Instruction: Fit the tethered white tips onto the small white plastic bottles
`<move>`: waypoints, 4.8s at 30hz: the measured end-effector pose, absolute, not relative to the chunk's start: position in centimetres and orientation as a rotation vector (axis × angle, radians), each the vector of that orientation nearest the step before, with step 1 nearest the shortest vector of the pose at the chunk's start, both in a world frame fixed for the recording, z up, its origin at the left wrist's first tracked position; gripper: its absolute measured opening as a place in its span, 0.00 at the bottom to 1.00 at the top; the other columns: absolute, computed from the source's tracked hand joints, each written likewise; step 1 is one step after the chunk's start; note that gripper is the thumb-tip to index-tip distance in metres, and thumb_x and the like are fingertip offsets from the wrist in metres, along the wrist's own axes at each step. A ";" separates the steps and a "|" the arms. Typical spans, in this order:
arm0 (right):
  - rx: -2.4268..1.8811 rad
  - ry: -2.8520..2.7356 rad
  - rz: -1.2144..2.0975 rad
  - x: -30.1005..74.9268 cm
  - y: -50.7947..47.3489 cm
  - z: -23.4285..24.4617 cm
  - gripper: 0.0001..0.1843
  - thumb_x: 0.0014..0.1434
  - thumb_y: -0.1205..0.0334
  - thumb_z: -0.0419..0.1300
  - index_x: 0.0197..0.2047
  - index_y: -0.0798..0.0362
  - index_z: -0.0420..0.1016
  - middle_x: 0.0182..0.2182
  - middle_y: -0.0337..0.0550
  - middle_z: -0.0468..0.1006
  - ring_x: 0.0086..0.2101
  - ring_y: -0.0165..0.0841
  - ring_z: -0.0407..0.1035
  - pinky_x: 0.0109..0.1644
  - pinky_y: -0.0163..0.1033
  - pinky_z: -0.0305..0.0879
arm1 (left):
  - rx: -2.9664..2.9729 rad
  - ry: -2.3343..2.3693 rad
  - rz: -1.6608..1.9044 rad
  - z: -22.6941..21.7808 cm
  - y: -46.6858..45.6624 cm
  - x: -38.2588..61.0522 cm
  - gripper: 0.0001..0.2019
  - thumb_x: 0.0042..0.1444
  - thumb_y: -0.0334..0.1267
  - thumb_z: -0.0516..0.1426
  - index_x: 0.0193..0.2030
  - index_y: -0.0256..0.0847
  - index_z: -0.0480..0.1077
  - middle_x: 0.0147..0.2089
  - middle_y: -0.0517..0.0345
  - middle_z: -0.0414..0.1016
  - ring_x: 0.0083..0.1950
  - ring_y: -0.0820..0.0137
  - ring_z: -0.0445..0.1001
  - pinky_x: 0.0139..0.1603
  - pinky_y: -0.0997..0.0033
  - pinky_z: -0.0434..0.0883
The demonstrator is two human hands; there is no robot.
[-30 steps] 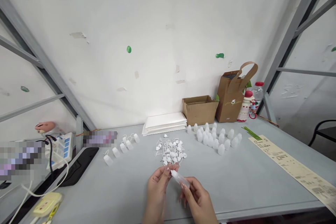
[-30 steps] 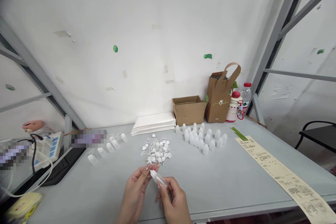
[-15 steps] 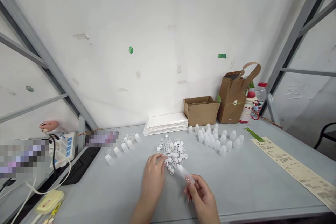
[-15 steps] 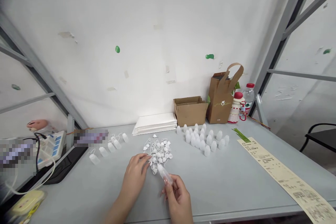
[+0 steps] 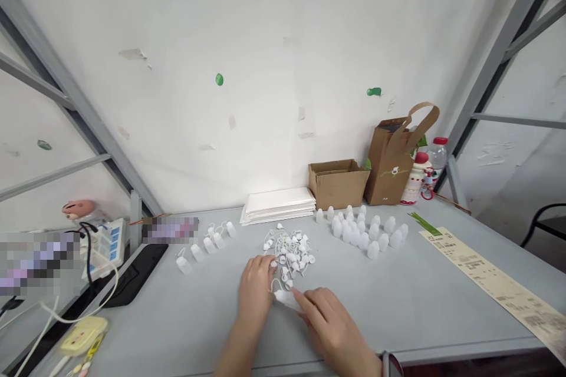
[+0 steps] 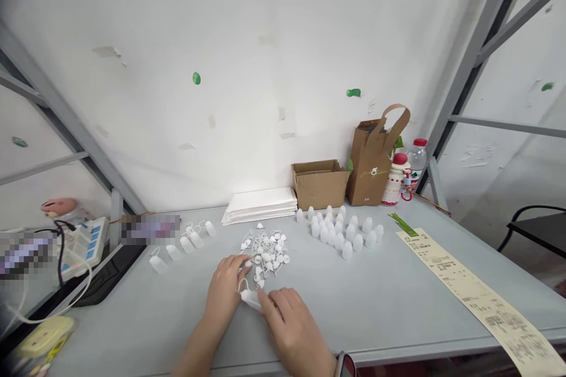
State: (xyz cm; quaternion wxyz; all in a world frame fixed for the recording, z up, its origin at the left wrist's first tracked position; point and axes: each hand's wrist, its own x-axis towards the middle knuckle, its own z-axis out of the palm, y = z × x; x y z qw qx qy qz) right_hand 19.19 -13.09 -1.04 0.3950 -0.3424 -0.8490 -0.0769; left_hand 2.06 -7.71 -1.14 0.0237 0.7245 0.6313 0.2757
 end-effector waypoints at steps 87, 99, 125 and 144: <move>-0.642 -2.394 -0.612 19.5 -11.6 5.0 0.15 0.59 0.76 0.46 0.48 0.62 0.66 0.26 0.43 0.72 0.29 0.32 0.63 0.46 0.48 0.55 | 0.834 1.178 1.415 1.8 -12.7 -0.2 0.15 0.39 0.42 0.63 0.35 0.38 0.74 0.37 0.55 0.78 0.39 0.67 0.75 0.46 0.67 0.69; -0.291 -2.592 -0.925 18.2 -8.7 3.5 0.14 0.58 0.75 0.47 0.45 0.63 0.69 0.26 0.42 0.72 0.28 0.32 0.65 0.46 0.47 0.60 | 1.833 1.942 1.086 -1.1 -11.3 -2.5 0.11 0.51 0.38 0.52 0.38 0.42 0.73 0.38 0.53 0.75 0.42 0.61 0.71 0.45 0.61 0.65; -0.438 -2.373 -0.834 17.0 -10.1 5.3 0.12 0.59 0.74 0.47 0.44 0.64 0.68 0.27 0.43 0.73 0.29 0.31 0.64 0.47 0.47 0.59 | 0.664 0.859 1.349 3.3 -14.5 2.7 0.16 0.41 0.41 0.61 0.38 0.38 0.74 0.44 0.48 0.76 0.48 0.58 0.71 0.51 0.58 0.66; -1.884 -1.604 -0.670 27.4 -8.2 1.9 0.18 0.60 0.58 0.50 0.46 0.63 0.67 0.33 0.54 0.73 0.36 0.44 0.67 0.41 0.48 0.52 | 1.242 2.542 1.002 1.2 -14.1 -10.1 0.18 0.47 0.53 0.51 0.37 0.43 0.67 0.42 0.49 0.76 0.42 0.53 0.73 0.38 0.61 0.66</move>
